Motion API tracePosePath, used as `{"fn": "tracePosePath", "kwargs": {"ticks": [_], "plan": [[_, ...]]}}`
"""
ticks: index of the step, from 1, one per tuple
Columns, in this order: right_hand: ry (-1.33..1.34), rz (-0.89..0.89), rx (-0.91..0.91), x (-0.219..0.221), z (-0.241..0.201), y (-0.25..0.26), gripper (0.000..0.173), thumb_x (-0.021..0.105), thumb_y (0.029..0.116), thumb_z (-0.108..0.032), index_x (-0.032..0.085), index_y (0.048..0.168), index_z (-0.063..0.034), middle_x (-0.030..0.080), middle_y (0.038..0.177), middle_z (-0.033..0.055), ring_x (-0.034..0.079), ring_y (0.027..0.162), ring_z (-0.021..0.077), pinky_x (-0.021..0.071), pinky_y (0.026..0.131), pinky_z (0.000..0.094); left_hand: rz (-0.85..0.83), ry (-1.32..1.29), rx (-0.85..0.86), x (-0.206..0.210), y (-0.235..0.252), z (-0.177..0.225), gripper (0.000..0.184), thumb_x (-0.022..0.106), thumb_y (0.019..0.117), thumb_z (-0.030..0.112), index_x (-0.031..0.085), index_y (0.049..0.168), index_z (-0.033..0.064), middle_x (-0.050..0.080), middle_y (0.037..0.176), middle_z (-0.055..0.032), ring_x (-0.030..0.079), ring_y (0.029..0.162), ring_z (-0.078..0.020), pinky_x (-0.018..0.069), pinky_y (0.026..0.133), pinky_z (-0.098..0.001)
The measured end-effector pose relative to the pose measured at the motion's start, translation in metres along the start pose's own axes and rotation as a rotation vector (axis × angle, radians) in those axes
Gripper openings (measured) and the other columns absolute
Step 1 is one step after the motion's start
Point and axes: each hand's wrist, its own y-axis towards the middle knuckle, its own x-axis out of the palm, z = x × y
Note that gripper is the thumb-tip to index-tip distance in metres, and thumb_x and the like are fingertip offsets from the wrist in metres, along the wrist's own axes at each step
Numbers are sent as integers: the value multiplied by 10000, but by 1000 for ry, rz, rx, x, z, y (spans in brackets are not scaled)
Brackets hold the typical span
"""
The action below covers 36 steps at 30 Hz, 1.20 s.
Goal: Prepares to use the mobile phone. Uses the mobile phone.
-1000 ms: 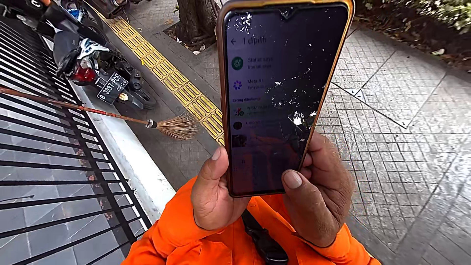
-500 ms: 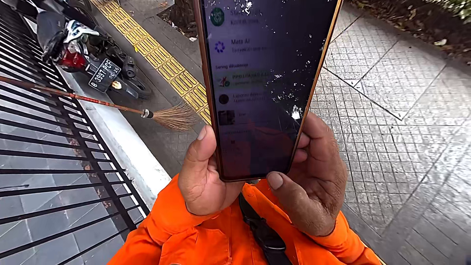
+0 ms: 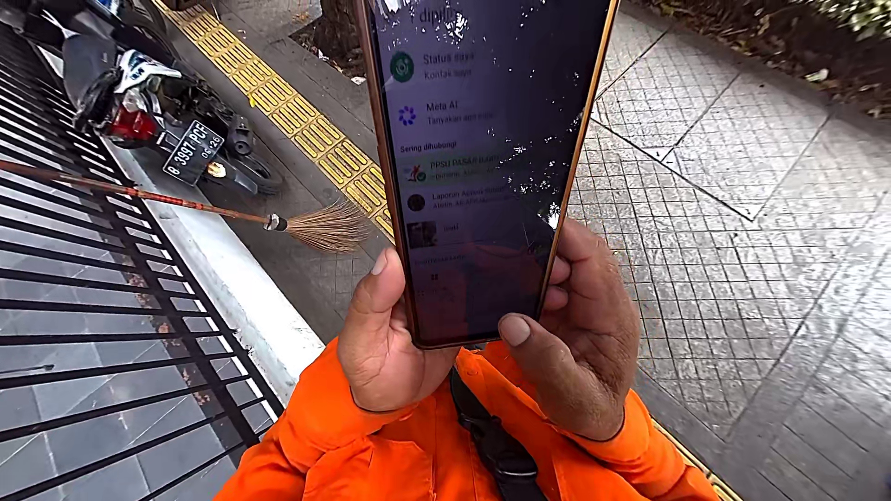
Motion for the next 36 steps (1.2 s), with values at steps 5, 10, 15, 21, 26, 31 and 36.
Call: {"fn": "tracePosePath", "kwargs": {"ticks": [5, 10, 15, 21, 26, 31, 36], "plan": [[-61, 25, -50, 2, -2, 13, 485, 601, 955, -203, 517, 1327, 96, 637, 1038, 5, 585, 846, -13, 516, 695, 133, 8, -3, 0, 0, 0, 1, 395, 516, 1029, 365, 637, 1278, 84, 686, 1212, -108, 638, 1196, -227, 513, 1039, -443], [-31, 45, -53, 11, -4, 22, 411, 623, 925, -128, 525, 1254, 97, 649, 960, 10, 636, 803, 12, 578, 674, 169, 0, -11, -10, -2, -1, 2, 369, 525, 1032, 343, 653, 1259, 82, 698, 1191, -101, 651, 1174, -209, 527, 1022, -418], [-50, 69, -44, 16, -1, 24, 349, 636, 922, -86, 542, 1218, 75, 653, 921, 2, 645, 755, 14, 591, 635, 175, 15, -11, -23, -6, -2, 4, 369, 531, 1029, 348, 659, 1246, 78, 705, 1166, -98, 662, 1146, -197, 535, 1006, -400], [86, 31, -14, 14, 7, 23, 399, 545, 990, -152, 513, 1303, 94, 644, 995, 18, 619, 811, 28, 565, 691, 188, 26, 5, -22, -10, 0, 6, 394, 521, 1028, 373, 642, 1264, 81, 693, 1190, -108, 650, 1171, -221, 523, 1022, -434], [38, 40, -36, 15, 8, 26, 375, 572, 956, -121, 518, 1261, 90, 657, 952, 8, 652, 810, 25, 591, 684, 192, 25, 6, -10, -11, 2, 6, 389, 517, 1032, 367, 645, 1266, 84, 696, 1187, -103, 653, 1166, -210, 529, 1014, -419], [2, 67, -38, 18, 7, 28, 369, 614, 923, -76, 519, 1243, 81, 652, 898, -11, 650, 764, 9, 595, 658, 179, 17, 17, 7, -11, 4, 4, 372, 525, 1033, 349, 652, 1256, 80, 697, 1186, -102, 653, 1164, -208, 529, 1015, -415], [54, 36, -28, 13, 9, 28, 378, 575, 959, -104, 503, 1276, 89, 657, 960, 8, 657, 822, 28, 598, 701, 198, 26, -5, -14, -11, 4, 3, 399, 526, 1031, 371, 641, 1271, 75, 694, 1191, -115, 652, 1169, -222, 527, 1016, -426]]}}
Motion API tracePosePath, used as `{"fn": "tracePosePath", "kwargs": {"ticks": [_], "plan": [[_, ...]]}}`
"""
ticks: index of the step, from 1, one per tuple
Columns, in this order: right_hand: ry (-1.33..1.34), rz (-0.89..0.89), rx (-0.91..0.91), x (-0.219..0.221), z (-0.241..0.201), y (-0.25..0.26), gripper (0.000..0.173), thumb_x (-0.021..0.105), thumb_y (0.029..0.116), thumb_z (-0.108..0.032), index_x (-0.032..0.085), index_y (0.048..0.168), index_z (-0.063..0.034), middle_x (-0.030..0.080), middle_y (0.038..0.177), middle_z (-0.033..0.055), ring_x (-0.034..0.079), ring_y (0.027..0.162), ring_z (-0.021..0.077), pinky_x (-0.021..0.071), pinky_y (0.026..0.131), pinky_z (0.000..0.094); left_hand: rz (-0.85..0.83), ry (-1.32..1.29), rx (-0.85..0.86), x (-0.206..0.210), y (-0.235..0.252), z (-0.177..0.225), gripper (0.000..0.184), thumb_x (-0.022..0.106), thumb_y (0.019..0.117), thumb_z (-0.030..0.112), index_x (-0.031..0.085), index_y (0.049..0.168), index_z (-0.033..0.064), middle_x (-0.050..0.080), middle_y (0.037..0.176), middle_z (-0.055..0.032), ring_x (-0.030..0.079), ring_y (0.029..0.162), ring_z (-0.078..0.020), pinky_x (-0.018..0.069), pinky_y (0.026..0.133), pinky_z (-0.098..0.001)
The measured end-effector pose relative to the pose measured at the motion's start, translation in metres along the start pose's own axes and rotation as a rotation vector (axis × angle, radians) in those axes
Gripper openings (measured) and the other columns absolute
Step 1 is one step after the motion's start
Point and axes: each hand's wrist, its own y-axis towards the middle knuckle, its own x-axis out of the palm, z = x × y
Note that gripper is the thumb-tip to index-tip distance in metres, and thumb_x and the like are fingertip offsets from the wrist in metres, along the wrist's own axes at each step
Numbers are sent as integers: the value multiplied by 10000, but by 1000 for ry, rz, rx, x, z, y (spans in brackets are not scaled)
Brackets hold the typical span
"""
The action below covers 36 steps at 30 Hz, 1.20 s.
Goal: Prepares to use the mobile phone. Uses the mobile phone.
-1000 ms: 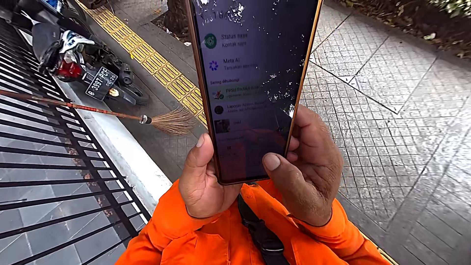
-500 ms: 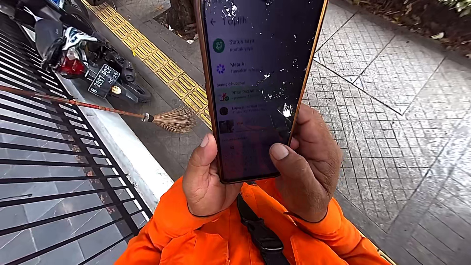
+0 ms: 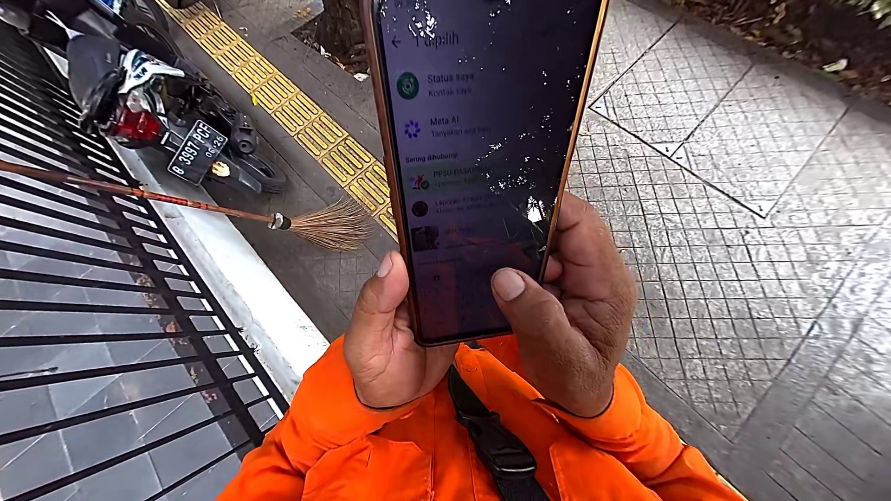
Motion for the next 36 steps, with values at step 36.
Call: {"fn": "tracePosePath", "kwargs": {"ticks": [36], "plan": [[-15, 7, 26, -7, -2, -9, 362, 605, 957, -149, 523, 1244, 56, 661, 938, -2, 661, 807, 29, 598, 683, 200, -20, 38, -7, 0, -1, -7, 370, 500, 1040, 354, 653, 1257, 95, 697, 1189, -90, 652, 1165, -200, 532, 1010, -413]]}}
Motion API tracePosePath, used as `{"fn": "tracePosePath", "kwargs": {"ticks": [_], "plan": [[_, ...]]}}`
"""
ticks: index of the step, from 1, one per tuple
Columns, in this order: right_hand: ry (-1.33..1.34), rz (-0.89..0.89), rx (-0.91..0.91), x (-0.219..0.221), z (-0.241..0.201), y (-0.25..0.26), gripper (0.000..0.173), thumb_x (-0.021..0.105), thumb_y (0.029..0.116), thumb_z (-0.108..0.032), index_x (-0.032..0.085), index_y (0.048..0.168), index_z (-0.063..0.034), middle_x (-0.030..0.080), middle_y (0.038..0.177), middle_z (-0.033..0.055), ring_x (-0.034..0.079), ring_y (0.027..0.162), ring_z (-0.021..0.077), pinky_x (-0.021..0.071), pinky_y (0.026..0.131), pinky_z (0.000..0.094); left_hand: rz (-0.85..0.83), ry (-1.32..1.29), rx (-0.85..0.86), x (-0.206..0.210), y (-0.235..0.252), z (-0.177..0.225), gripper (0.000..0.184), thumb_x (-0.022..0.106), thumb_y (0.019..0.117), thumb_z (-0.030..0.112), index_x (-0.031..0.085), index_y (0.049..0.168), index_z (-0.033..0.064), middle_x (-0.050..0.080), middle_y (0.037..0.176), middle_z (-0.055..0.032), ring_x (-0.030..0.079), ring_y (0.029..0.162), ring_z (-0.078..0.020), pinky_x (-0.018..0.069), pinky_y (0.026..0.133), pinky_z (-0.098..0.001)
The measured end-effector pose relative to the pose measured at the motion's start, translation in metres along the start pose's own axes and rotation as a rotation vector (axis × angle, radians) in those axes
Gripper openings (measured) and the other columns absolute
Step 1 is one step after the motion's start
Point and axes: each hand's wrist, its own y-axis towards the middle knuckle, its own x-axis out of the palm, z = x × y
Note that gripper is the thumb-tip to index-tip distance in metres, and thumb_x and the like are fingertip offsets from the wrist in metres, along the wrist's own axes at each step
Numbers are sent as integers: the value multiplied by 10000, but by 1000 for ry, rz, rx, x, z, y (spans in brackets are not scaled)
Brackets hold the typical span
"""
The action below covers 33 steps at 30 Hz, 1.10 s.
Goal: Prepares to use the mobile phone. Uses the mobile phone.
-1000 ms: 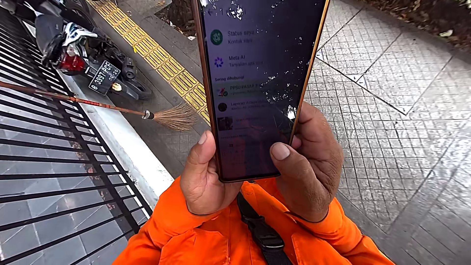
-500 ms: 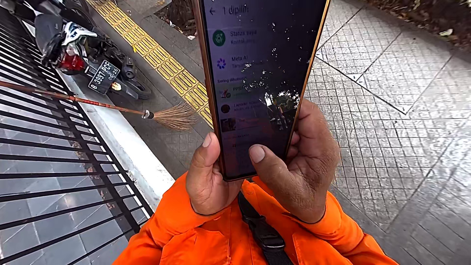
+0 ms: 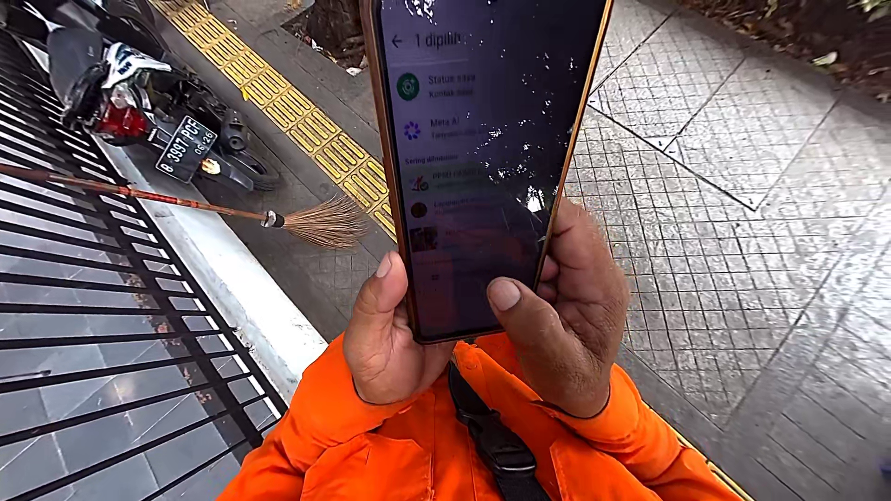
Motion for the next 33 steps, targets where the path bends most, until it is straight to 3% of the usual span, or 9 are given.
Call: {"fn": "tracePosePath", "kwargs": {"ticks": [4, 20, 24, 33], "plan": [[-19, 8, -10, -2, 2, -3, 402, 592, 962, -168, 526, 1265, 87, 625, 899, -16, 583, 741, -12, 525, 630, 149, -3, -17, -20, -1, 1, 1, 410, 492, 1042, 383, 634, 1290, 89, 685, 1217, -108, 644, 1185, -225, 525, 1023, -438], [-56, 38, -11, 1, -1, 0, 296, 618, 924, -86, 545, 1179, 45, 625, 835, -28, 619, 708, 1, 567, 617, 167, -2, -24, 15, 1, -1, -5, 380, 523, 1036, 364, 644, 1269, 89, 694, 1195, -98, 655, 1161, -207, 536, 1009, -411], [32, 15, -12, -1, 2, -2, 305, 564, 989, -140, 533, 1225, 51, 657, 941, -2, 664, 824, 34, 600, 711, 209, 7, -21, -1, 1, -2, -5, 400, 521, 1031, 373, 635, 1284, 84, 686, 1213, -110, 645, 1181, -222, 525, 1023, -430], [-5, 46, -10, 1, 1, -2, 283, 598, 944, -114, 546, 1179, 35, 627, 860, -23, 632, 737, 10, 580, 645, 182, -7, -19, -1, 0, 0, -5, 387, 511, 1037, 363, 637, 1283, 92, 687, 1215, -98, 642, 1188, -211, 523, 1028, -420]]}}
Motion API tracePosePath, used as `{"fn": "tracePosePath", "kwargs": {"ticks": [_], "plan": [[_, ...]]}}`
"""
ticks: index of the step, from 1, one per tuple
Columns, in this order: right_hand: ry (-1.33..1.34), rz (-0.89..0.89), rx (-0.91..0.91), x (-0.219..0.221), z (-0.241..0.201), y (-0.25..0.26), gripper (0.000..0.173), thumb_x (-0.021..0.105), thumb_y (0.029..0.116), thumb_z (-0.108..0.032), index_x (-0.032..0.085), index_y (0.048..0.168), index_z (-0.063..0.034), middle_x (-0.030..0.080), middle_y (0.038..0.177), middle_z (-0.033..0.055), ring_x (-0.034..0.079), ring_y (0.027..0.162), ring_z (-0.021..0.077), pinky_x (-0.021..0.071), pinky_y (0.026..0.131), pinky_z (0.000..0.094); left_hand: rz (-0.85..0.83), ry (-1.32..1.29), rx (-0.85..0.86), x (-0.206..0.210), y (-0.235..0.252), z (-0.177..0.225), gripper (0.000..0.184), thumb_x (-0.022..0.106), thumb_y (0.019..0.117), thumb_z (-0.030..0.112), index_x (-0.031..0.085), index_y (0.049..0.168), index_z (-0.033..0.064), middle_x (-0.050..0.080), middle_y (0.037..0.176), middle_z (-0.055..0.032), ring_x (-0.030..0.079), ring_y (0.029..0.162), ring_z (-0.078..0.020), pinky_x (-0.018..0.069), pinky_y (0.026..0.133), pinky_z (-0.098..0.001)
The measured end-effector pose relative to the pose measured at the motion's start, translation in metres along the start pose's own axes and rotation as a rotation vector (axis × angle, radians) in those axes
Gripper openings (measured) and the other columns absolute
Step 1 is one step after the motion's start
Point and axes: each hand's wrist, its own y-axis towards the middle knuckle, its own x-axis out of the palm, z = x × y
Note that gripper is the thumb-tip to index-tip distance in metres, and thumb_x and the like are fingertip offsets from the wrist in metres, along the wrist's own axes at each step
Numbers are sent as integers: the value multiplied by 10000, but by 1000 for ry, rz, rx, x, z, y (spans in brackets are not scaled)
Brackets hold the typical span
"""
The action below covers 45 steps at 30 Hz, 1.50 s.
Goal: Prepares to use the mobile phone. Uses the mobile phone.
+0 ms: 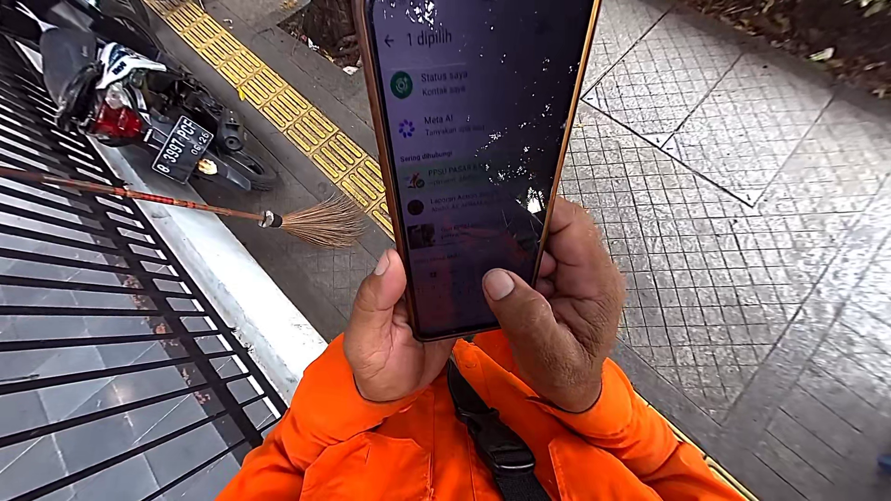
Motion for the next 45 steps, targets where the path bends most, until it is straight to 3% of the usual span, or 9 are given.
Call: {"fn": "tracePosePath", "kwargs": {"ticks": [7, 11, 15, 24, 27, 31, 37, 45], "plan": [[-48, 12, 2, 3, -1, 2, 295, 621, 929, -88, 543, 1184, 39, 647, 877, -16, 655, 752, 19, 597, 647, 190, 6, 4, 6, 1, 1, 1, 379, 512, 1040, 358, 642, 1271, 87, 694, 1193, -90, 653, 1162, -197, 532, 1013, -401], [38, -28, 3, 0, 1, 2, 323, 578, 984, -154, 530, 1234, 45, 659, 936, -8, 664, 811, 30, 603, 701, 210, 4, 3, -11, -1, 2, 4, 396, 508, 1036, 375, 638, 1280, 91, 688, 1208, -102, 645, 1180, -217, 528, 1020, -425], [49, -22, 10, -2, 2, 0, 351, 558, 983, -153, 530, 1250, 72, 632, 897, -6, 609, 748, 17, 556, 650, 184, 5, -15, -48, -3, 2, 6, 433, 500, 1035, 404, 618, 1306, 88, 672, 1232, -119, 635, 1194, -237, 522, 1024, -445], [-50, 19, -7, 4, 0, 2, 288, 630, 928, -108, 553, 1163, 38, 623, 837, -29, 622, 715, 5, 569, 626, 172, 2, 18, -3, 0, 2, 3, 377, 509, 1042, 364, 647, 1267, 95, 693, 1200, -88, 650, 1174, -200, 532, 1016, -403], [-50, 13, 4, 4, 0, 2, 276, 625, 927, -90, 549, 1164, 30, 642, 856, -23, 647, 736, 15, 586, 632, 181, 14, 1, -1, 1, 0, 3, 375, 520, 1038, 354, 647, 1265, 84, 700, 1180, -93, 659, 1156, -199, 536, 1009, -405], [47, -25, 9, 0, 1, 0, 320, 570, 990, -156, 532, 1228, 54, 662, 947, 5, 668, 828, 45, 602, 706, 217, 15, -7, -19, -1, -1, 4, 400, 513, 1036, 374, 633, 1277, 78, 689, 1198, -110, 646, 1178, -220, 525, 1021, -430], [63, -22, 8, -4, 1, -5, 381, 554, 1000, -176, 536, 1291, 69, 657, 1012, 5, 615, 848, 26, 544, 712, 182, 22, -11, -38, 0, -1, 6, 422, 499, 1031, 397, 625, 1285, 84, 680, 1212, -112, 635, 1194, -232, 518, 1027, -446], [-28, 8, -4, -1, -2, -2, 309, 602, 950, -140, 557, 1191, 48, 618, 847, -37, 598, 715, -8, 543, 616, 157, 2, 0, -11, 1, 0, 3, 390, 502, 1038, 371, 635, 1272, 90, 687, 1200, -100, 640, 1184, -214, 520, 1026, -427]]}}
